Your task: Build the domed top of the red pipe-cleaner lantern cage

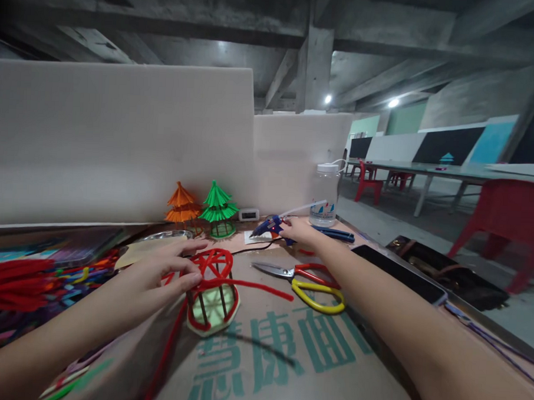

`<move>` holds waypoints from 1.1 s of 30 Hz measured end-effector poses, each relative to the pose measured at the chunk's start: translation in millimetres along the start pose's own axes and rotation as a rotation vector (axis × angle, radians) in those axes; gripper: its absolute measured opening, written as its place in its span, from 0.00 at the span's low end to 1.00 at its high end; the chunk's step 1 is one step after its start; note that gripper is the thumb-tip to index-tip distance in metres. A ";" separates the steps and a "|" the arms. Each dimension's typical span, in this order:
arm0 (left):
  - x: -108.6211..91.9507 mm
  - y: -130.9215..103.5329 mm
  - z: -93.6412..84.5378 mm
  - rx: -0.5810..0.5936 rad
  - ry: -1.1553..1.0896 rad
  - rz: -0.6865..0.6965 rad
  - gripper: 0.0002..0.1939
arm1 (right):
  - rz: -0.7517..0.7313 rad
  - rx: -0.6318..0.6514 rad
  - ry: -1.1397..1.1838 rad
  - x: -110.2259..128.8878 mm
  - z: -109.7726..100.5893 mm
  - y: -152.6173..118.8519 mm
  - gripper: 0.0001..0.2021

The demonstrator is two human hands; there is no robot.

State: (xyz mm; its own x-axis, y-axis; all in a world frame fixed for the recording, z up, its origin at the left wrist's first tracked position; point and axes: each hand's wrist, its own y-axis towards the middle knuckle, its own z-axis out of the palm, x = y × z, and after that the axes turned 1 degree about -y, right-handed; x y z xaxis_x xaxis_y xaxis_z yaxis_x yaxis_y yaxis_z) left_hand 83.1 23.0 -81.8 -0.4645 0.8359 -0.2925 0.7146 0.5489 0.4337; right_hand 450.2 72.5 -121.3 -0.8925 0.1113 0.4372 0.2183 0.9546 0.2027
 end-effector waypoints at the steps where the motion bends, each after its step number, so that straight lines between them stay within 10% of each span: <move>1: 0.1 -0.2 0.1 -0.008 0.002 0.008 0.16 | -0.008 0.014 0.015 2.2 3.2 3.3 0.17; 14: -7.1 -0.3 0.7 -0.009 -0.158 -0.057 0.12 | 0.080 -0.108 0.171 22.4 13.3 0.0 0.13; 26: -28.8 -7.6 0.6 -0.013 0.060 0.009 0.12 | -0.177 -0.130 0.731 54.3 -13.4 -166.7 0.19; 33: -23.5 -9.9 5.6 -0.184 0.304 0.200 0.12 | -0.315 -0.033 0.697 44.8 8.7 -184.5 0.14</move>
State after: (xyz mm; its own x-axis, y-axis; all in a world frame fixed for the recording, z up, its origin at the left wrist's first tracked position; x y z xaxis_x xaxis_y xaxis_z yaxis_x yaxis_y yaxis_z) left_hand 89.9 -2.1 -84.0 -0.4789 0.8754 0.0659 0.7138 0.3446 0.6097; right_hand 366.5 -96.2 -146.7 -0.4612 -0.3751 0.8041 0.0168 0.9024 0.4306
